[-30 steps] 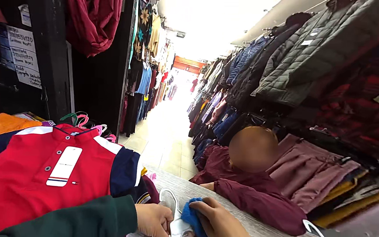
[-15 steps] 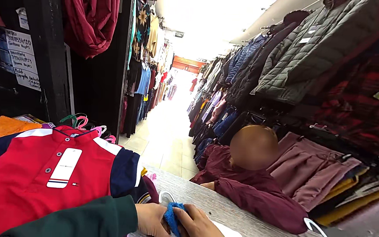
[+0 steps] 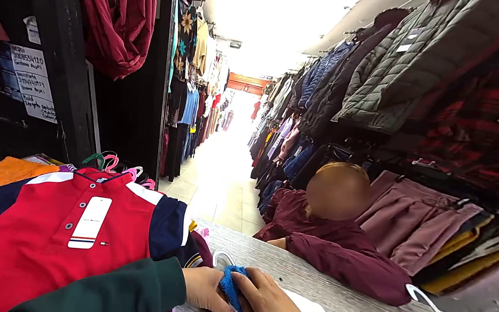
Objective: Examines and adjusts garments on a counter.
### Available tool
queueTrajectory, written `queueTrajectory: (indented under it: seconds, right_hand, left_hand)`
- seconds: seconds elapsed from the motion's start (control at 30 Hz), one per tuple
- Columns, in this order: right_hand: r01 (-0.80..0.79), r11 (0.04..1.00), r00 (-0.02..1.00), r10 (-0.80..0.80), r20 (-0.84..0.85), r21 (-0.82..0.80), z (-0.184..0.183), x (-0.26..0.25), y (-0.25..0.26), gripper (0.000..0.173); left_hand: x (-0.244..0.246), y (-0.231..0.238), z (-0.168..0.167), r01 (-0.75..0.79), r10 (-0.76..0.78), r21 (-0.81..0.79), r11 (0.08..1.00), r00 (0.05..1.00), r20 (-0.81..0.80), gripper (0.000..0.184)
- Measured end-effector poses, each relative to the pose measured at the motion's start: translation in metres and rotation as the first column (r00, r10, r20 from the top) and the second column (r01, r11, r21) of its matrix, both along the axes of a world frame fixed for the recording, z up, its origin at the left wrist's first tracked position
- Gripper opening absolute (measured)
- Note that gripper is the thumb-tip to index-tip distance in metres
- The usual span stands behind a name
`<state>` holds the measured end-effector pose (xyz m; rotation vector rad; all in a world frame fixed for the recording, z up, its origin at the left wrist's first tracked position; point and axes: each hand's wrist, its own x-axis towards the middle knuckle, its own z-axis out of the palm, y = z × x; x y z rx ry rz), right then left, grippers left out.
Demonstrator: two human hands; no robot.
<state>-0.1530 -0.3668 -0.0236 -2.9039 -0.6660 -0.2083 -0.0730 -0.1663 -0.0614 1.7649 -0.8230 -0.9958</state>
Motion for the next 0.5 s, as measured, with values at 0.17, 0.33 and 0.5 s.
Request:
queueTrajectory:
  seconds: [0.17,0.33,0.5]
  right_hand:
    - [-0.002,1.0,1.0,0.002,0.018,0.023,-0.003,0.001,0.001,0.035]
    - [-0.048,0.996,0.997,0.043,0.059,0.076,-0.009,0.003,0.003,0.032]
    - [-0.079,0.997,0.974,0.082,-0.213,0.022,0.008,-0.004,0.001,0.044]
  left_hand:
    - [0.0,0.001,0.002,-0.02,0.02,0.014,1.0,1.0,0.01,0.055]
    - [-0.001,-0.003,0.001,-0.166,0.133,-0.088,0.982,0.945,-0.299,0.071]
    - [-0.001,-0.004,0.004,-0.227,0.208,-0.012,0.974,0.911,-0.355,0.057]
